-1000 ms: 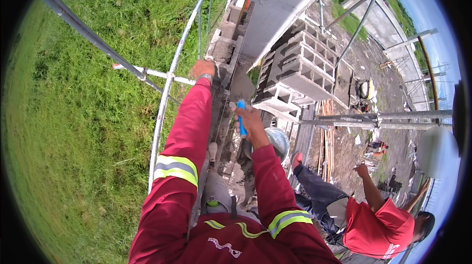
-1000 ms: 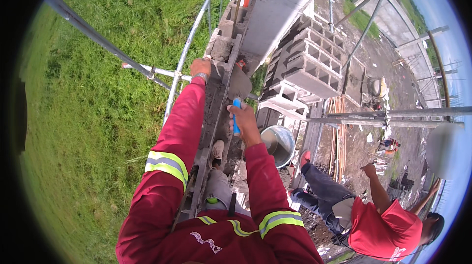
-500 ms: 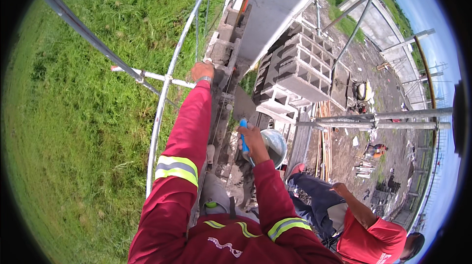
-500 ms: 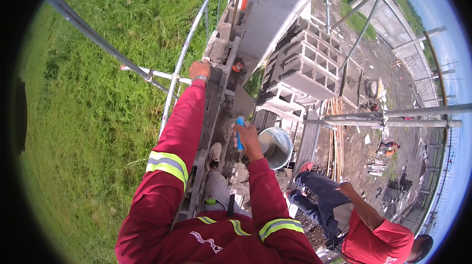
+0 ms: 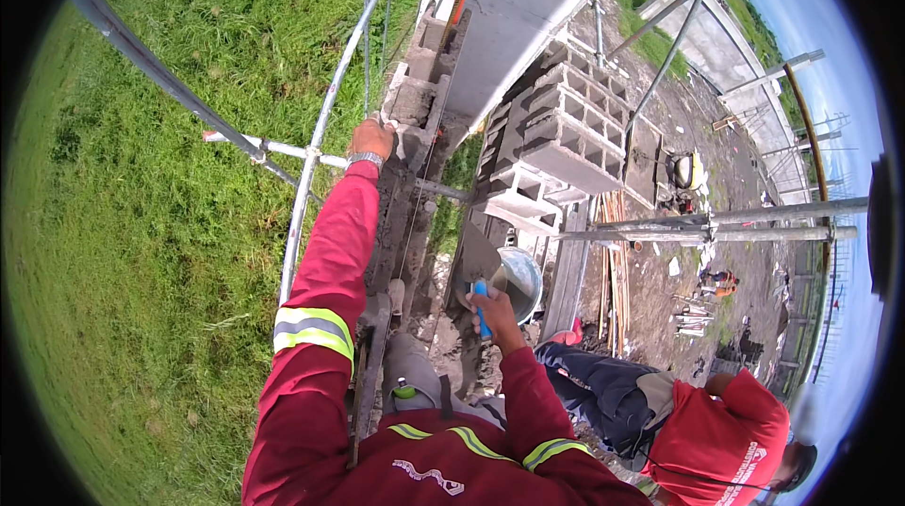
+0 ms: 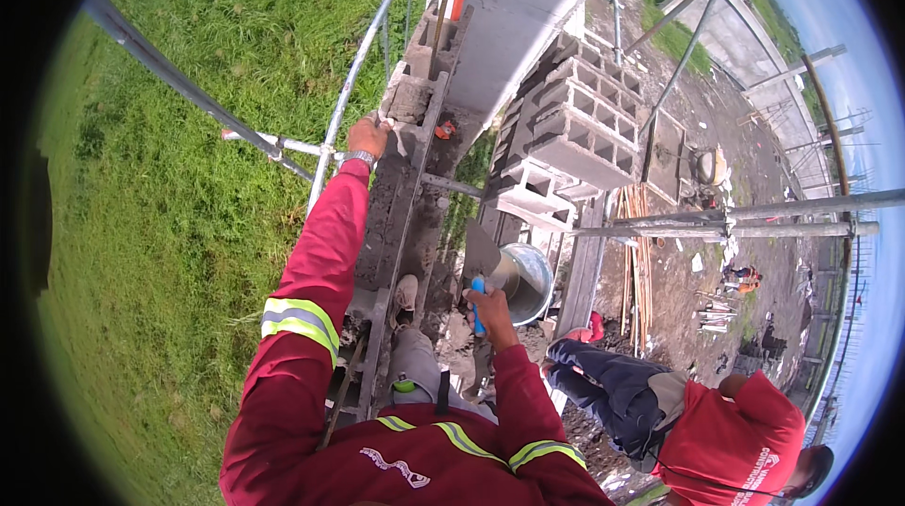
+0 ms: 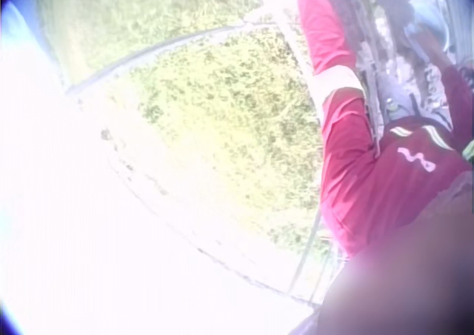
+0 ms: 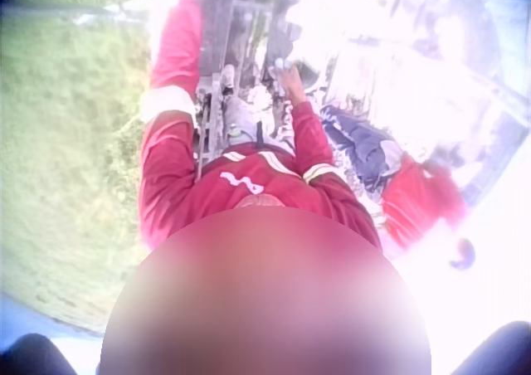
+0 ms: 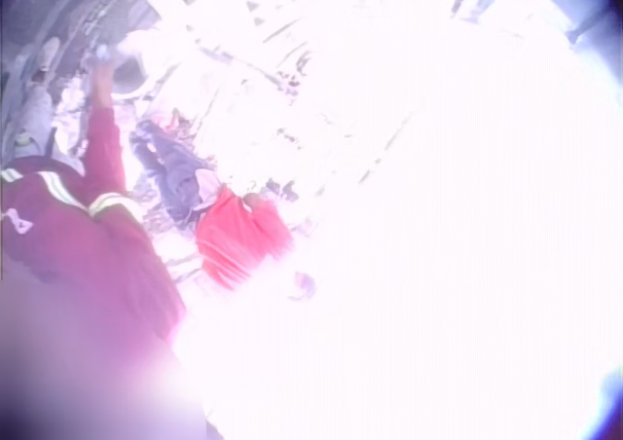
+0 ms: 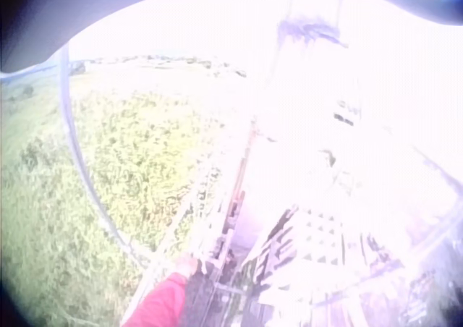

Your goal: The person scoops mortar from a pile with a trowel and applies it to the top of a cinder block wall. They then pick up a cinder block, place it on the mortar bed, and tap it into position. The person repeats this process, adding mortar and placing additional blocks to extend the wall.

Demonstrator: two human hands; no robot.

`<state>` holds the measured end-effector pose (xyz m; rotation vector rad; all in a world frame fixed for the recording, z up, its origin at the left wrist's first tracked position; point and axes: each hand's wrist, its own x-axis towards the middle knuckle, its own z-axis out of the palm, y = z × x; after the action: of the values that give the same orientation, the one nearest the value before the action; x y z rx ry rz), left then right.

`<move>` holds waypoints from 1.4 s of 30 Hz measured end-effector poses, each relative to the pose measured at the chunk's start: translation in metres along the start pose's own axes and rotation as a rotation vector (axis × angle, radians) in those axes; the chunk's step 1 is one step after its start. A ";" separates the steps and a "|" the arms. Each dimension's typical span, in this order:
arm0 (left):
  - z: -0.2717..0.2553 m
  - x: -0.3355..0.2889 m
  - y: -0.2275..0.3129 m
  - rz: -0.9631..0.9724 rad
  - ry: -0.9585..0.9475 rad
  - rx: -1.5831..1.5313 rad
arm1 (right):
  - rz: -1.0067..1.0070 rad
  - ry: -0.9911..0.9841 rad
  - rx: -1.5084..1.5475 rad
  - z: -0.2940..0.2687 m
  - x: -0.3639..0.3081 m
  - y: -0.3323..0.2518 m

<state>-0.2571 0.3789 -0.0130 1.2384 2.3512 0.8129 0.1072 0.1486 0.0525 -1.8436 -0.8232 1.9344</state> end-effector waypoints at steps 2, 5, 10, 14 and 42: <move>0.000 -0.003 0.003 0.027 0.039 -0.064 | 0.014 0.017 0.016 -0.005 -0.003 0.005; -0.003 -0.006 0.008 0.027 0.041 -0.066 | 0.012 0.030 0.019 -0.009 -0.007 0.008; -0.011 -0.010 0.016 -0.021 -0.009 -0.034 | 0.000 0.038 0.025 -0.010 -0.013 0.005; -0.017 -0.006 0.017 -0.041 -0.078 -0.028 | -0.007 0.050 0.010 -0.012 -0.017 0.003; -0.021 -0.002 0.018 0.016 -0.081 0.053 | 0.019 0.100 0.043 -0.050 -0.034 0.039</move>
<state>-0.2564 0.3782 0.0143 1.2882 2.3146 0.6958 0.1648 0.1064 0.0562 -1.9119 -0.7293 1.8401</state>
